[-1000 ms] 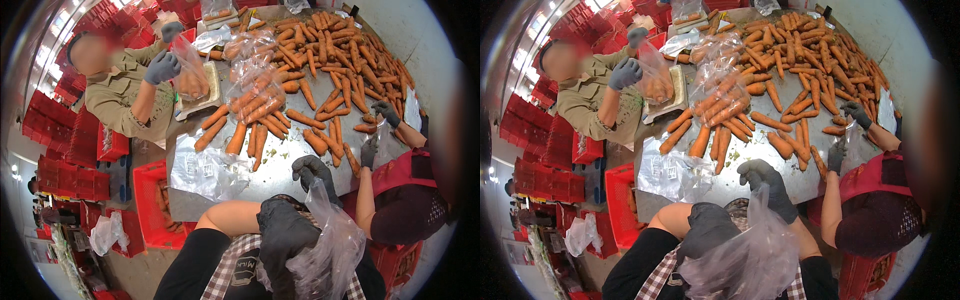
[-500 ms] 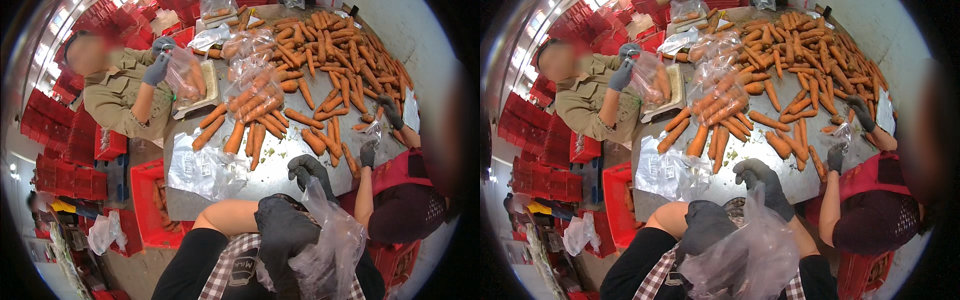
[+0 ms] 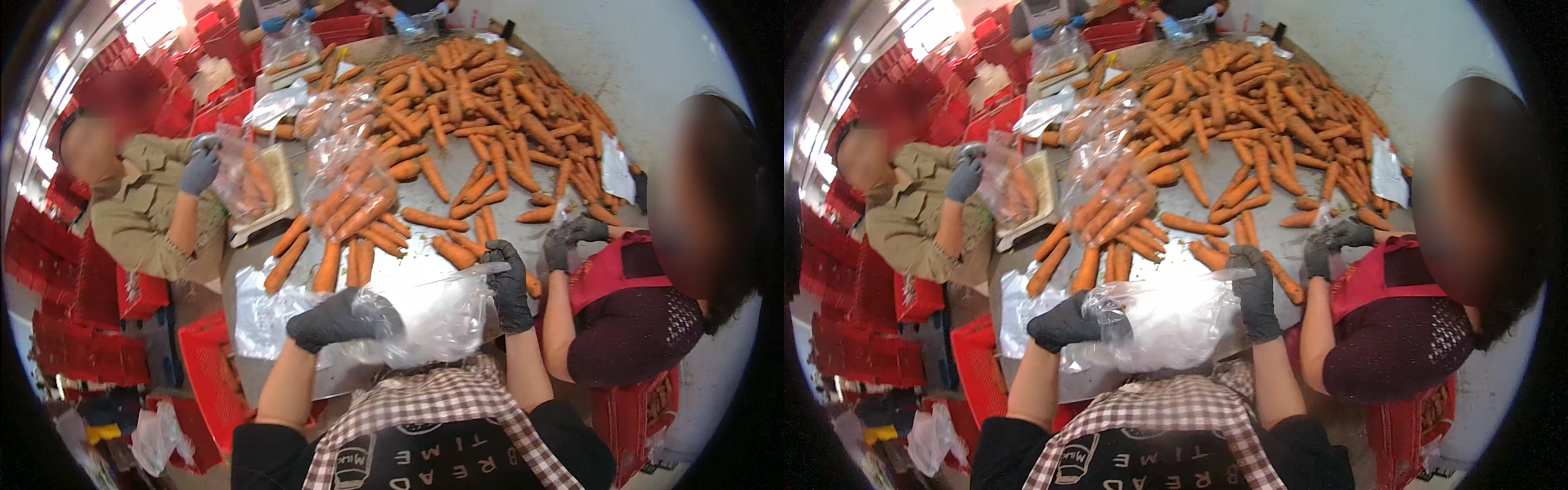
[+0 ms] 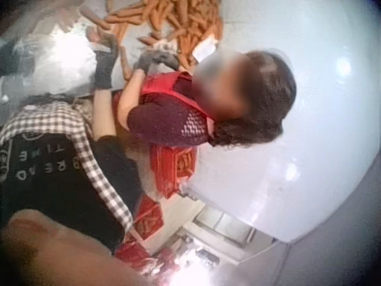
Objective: The person picks carrots from a large pile on a metal table and places them into clear plastic bags. They work alongside other people who are also sorting and bagging carrots. The person wears black gloves and a checkered apron.
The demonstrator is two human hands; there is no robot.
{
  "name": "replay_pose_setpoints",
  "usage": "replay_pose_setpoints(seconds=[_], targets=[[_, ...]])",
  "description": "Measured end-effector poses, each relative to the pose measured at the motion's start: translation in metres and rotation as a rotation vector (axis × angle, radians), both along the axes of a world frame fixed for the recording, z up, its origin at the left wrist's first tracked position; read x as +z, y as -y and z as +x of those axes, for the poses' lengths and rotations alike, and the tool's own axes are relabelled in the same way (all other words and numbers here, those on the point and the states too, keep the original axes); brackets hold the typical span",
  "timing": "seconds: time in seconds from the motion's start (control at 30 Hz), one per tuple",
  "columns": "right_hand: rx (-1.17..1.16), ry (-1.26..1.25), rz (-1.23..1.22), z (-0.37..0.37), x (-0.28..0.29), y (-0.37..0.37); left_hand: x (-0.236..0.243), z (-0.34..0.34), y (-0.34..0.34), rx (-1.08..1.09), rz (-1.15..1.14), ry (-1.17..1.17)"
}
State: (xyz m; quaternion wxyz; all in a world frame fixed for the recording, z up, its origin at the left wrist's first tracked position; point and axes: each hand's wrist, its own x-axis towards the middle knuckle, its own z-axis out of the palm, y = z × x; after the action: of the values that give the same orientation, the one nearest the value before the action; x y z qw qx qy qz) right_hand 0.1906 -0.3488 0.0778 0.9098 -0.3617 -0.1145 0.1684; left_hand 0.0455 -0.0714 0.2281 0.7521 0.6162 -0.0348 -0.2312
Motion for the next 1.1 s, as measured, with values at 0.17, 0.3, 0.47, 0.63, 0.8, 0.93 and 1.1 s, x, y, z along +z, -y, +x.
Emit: replay_pose_setpoints(seconds=[0.17, 0.3, 0.47, 0.63, 0.8, 0.93, 1.1], targets=[[-0.149, 0.328, -0.650, -0.016, 0.017, 0.021, -0.101, 0.012, -0.028, 0.527, 1.269, 0.381], [0.354, 0.467, -1.092, -0.034, 0.064, 0.024, -0.122, 0.016, -0.023, 0.563, 1.297, 0.260], [0.126, 0.923, -1.356, -0.042, 0.088, -0.010, -0.122, 0.029, -0.006, 0.386, 1.020, 0.174], [0.083, 0.914, -1.601, -0.016, -0.038, -0.041, -0.117, 0.037, 0.002, 0.310, 0.736, 0.064], [-0.176, 0.594, -1.261, -0.003, -0.017, -0.047, -0.132, 0.011, -0.006, 0.092, 1.121, 0.038], [-0.113, 0.487, -1.244, 0.007, -0.035, -0.046, -0.156, -0.001, -0.007, -0.115, 1.354, -0.062], [-0.091, 0.293, -1.026, 0.019, -0.059, -0.052, -0.180, -0.001, -0.039, 0.511, 1.055, 0.117]])
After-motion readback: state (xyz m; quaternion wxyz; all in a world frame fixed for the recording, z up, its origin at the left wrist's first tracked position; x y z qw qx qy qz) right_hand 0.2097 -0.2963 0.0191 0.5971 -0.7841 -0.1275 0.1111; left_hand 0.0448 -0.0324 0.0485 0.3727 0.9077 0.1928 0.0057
